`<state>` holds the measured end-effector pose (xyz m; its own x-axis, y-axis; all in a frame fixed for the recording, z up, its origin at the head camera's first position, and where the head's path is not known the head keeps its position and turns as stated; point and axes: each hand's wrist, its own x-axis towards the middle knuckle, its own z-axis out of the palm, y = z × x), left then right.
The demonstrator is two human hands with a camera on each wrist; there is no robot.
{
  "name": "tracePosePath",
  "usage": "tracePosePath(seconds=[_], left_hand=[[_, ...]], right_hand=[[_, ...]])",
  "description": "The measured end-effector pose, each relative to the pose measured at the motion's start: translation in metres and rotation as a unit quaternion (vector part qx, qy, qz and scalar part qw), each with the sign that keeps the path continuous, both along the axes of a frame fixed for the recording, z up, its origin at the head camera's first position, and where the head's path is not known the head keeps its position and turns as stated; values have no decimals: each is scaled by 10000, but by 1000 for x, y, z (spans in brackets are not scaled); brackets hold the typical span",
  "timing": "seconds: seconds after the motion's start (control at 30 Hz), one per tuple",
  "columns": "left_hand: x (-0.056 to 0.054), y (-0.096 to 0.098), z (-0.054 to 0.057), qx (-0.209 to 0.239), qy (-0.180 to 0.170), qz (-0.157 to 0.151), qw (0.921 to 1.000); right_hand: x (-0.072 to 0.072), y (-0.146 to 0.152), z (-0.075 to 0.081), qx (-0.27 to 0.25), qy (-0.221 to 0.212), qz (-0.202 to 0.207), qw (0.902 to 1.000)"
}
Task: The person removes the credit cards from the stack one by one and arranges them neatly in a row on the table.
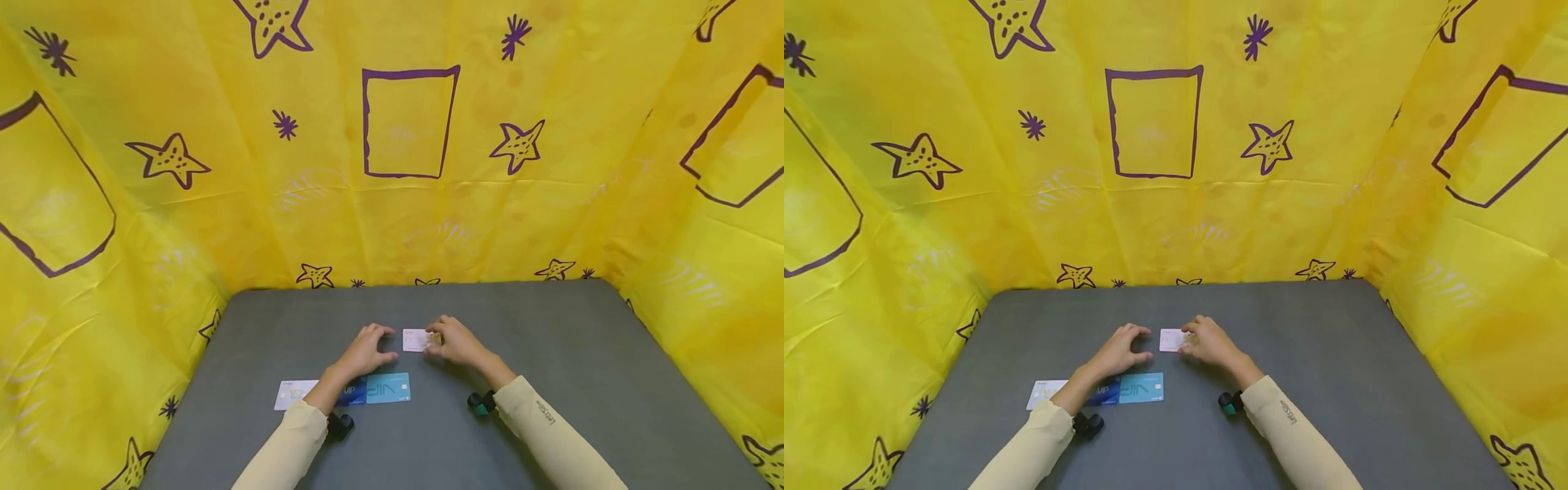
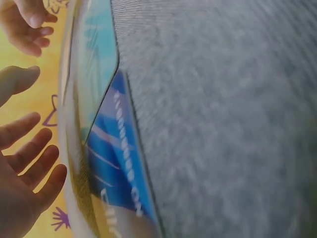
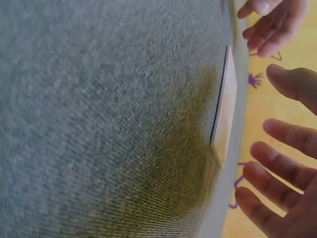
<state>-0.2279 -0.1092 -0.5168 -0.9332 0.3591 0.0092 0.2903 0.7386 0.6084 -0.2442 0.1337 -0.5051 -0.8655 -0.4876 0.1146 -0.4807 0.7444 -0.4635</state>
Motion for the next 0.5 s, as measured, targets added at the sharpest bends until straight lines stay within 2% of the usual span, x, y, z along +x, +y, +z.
tracePosePath(seconds=[0.17, 0.3, 0.5], left_hand=[[-1, 6, -3, -227, -39, -115, 9997], [-7, 12, -3, -272, 21, -190, 9994], [-16, 17, -3, -375, -9, -169, 9992]], right_hand=[[-1, 2, -3, -118, -297, -189, 9993], [-5, 7, -7, -132, -496, -403, 9979], [-11, 10, -9, -65, -654, -505, 9966]])
